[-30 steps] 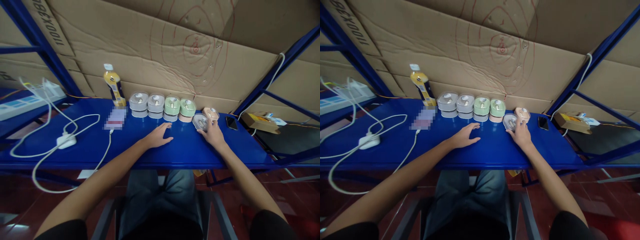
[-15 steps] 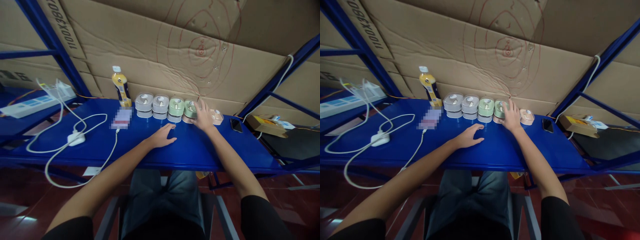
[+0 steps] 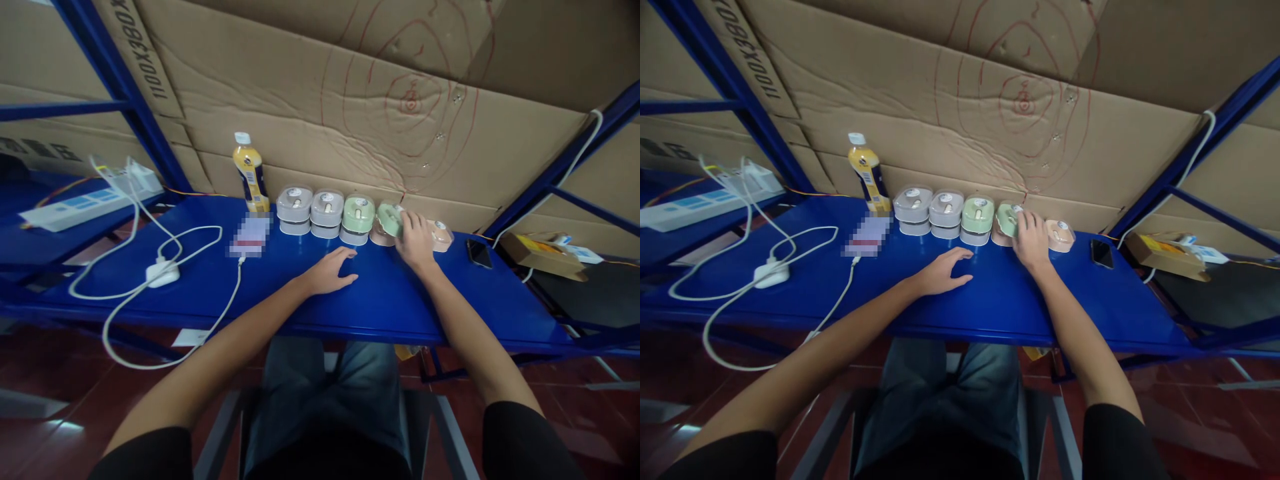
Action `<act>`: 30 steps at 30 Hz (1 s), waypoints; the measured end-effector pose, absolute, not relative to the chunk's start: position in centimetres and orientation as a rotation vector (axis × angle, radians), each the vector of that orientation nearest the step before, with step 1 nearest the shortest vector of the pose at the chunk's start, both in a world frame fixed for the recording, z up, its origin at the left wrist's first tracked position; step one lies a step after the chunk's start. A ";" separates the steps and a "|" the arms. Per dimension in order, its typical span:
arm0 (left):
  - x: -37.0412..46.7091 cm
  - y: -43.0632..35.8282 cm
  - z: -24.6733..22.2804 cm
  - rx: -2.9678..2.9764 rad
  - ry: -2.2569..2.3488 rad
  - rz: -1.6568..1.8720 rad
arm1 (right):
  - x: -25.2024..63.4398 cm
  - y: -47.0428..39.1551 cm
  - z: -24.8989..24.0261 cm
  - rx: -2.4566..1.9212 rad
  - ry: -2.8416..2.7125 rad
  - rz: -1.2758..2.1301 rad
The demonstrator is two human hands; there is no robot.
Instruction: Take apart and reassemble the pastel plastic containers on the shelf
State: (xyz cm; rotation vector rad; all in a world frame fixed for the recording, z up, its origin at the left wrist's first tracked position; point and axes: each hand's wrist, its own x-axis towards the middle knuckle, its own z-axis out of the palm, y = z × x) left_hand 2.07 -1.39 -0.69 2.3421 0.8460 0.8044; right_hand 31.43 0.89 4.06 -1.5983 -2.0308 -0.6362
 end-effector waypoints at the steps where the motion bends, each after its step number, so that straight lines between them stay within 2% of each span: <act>1: 2.1 -1.4 -0.7 2.295 0.835 0.849 | 31.8 0.7 4.2 -1.562 -1.969 -0.635; 6: 2.2 -0.7 -0.5 1.773 0.628 1.093 | 32.5 -1.7 6.2 -1.186 -1.715 -0.476; 11: 1.5 -0.1 0.4 1.291 0.429 1.046 | 29.8 -5.7 7.4 -0.919 -1.950 0.203; 14: 1.0 -0.2 0.8 1.269 0.448 0.939 | 28.3 -6.8 6.6 -0.850 -2.070 0.418; 19: 0.6 -0.5 0.7 1.512 0.729 0.904 | 28.1 -5.7 4.9 -0.898 -2.201 0.487; 24: 0.7 -0.8 0.6 1.870 0.775 0.987 | 27.1 -4.2 4.4 -1.020 -2.377 0.495; 30: 0.7 -0.6 0.2 2.118 0.843 0.927 | 25.0 -3.1 3.4 -1.092 -2.423 0.375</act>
